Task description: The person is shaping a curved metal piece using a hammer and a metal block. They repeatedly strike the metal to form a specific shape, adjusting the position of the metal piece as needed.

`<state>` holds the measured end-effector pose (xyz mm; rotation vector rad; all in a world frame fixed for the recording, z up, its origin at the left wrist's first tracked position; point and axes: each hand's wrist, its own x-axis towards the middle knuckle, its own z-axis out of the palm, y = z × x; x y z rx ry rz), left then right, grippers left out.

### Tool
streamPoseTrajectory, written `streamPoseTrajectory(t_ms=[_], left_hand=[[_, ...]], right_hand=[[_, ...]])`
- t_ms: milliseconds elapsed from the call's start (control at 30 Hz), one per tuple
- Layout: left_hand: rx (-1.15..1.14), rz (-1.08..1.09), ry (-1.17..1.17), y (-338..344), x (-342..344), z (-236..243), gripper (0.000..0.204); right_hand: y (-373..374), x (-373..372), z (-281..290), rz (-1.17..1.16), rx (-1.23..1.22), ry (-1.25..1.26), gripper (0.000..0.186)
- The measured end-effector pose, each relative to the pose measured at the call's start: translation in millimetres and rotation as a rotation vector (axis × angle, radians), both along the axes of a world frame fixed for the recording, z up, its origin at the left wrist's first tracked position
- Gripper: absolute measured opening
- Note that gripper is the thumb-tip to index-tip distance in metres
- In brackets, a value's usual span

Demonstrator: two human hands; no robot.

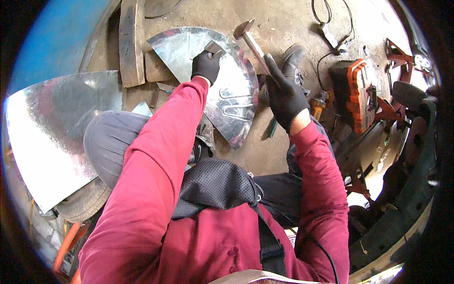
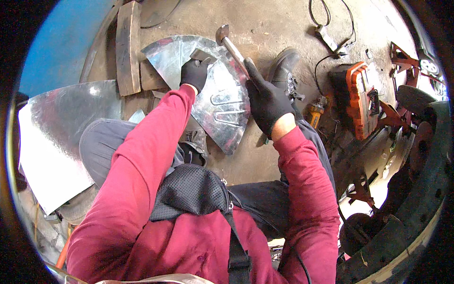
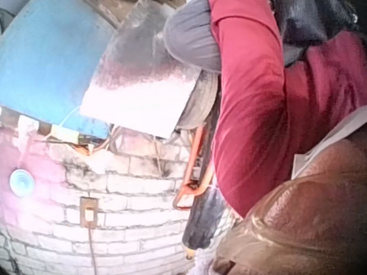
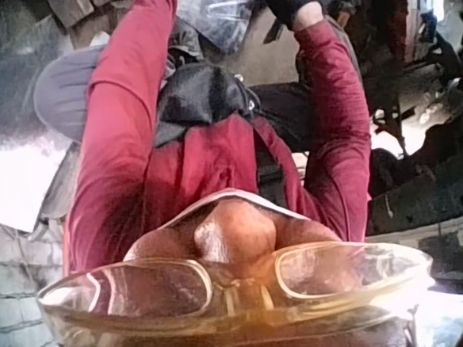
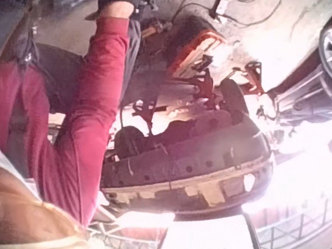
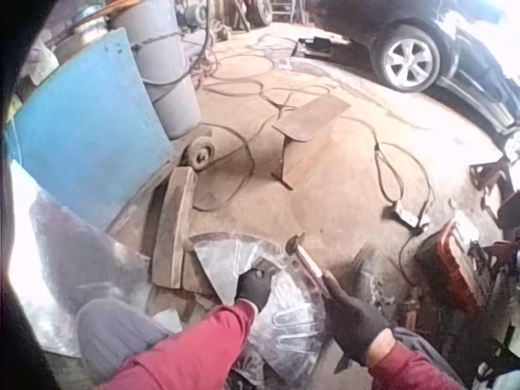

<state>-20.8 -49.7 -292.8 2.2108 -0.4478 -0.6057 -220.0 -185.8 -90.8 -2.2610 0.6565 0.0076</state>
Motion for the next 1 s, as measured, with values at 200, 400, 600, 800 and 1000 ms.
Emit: streamPoseTrajectory(t_ms=[200,400,600,800,1000], left_hand=[[0.004,0.007,0.005,-3,-7,4,0.036],[0.095,-0.088,-0.033,-17,-19,13,0.033],[0.031,-0.266,-0.017,-25,13,8,0.037],[0.197,-0.76,-0.211,-55,166,66,0.048],[0.297,-0.96,-0.15,5,261,164,0.024]], right_hand=[[-3,14,34,-0.015,-0.063,-0.297,0.055],[8,15,13,0.097,-0.29,-0.058,0.055],[26,-31,-41,-0.072,0.005,0.312,0.044],[78,-87,-117,-0.435,0.165,0.227,0.03],[117,-131,-170,-0.528,0.237,0.289,0.03]])
